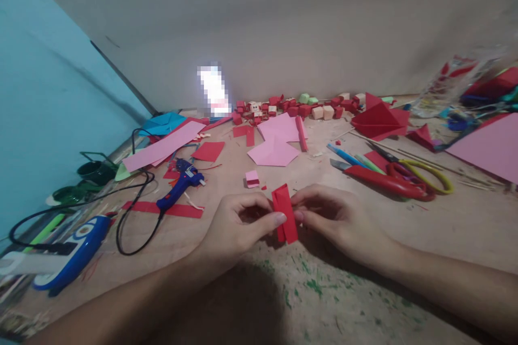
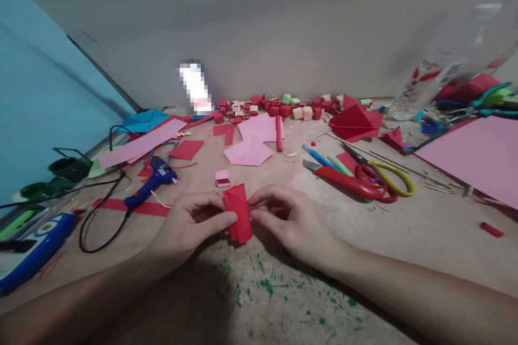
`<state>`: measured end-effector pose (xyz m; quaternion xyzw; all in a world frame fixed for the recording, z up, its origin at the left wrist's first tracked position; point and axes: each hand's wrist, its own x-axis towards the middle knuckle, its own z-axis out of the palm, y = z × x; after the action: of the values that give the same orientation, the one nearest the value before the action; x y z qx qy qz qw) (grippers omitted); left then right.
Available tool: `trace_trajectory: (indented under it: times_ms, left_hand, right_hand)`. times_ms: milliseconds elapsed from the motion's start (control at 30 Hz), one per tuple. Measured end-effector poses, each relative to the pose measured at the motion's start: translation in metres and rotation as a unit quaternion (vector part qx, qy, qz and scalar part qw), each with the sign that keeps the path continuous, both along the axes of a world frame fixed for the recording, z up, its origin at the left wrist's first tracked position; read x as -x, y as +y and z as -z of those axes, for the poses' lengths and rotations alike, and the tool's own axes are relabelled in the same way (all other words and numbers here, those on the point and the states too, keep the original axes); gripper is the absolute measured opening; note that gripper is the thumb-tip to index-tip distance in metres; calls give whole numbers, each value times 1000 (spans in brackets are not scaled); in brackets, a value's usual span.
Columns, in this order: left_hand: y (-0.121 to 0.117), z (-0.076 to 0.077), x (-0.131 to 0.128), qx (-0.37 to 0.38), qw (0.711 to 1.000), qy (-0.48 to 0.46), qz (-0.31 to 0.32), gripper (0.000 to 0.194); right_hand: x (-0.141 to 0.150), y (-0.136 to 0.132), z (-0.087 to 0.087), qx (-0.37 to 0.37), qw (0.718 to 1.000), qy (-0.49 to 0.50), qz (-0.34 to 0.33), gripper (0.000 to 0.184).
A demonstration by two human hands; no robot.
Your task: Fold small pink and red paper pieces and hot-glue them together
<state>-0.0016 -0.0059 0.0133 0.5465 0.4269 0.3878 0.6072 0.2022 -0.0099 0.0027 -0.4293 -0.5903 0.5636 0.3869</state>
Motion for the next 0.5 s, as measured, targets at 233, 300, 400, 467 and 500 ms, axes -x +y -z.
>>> trace_trajectory:
  times_ms: [233, 300, 400, 467, 500]
  left_hand:
    - [-1, 3, 1, 66, 995, -45, 51, 22]
    - [0, 3, 1, 63, 996, -30, 60, 24]
    - [2, 2, 3, 32, 998, -5, 53, 26]
    - [3, 1, 4, 5, 999, 5, 32, 27]
    - [3, 2, 5, -4, 1000, 10, 24, 26]
  right_hand:
    - [-3, -1, -9, 50, 991, 37, -120, 23]
    - [-4, -1, -10, 51, 988, 31, -145, 22]
    - [-8, 0, -9, 22, 990, 13, -135, 25]
    - [-9, 0, -6, 24, 993, 23, -110, 26]
    - [-9, 0, -5, 36, 994, 33, -97, 25]
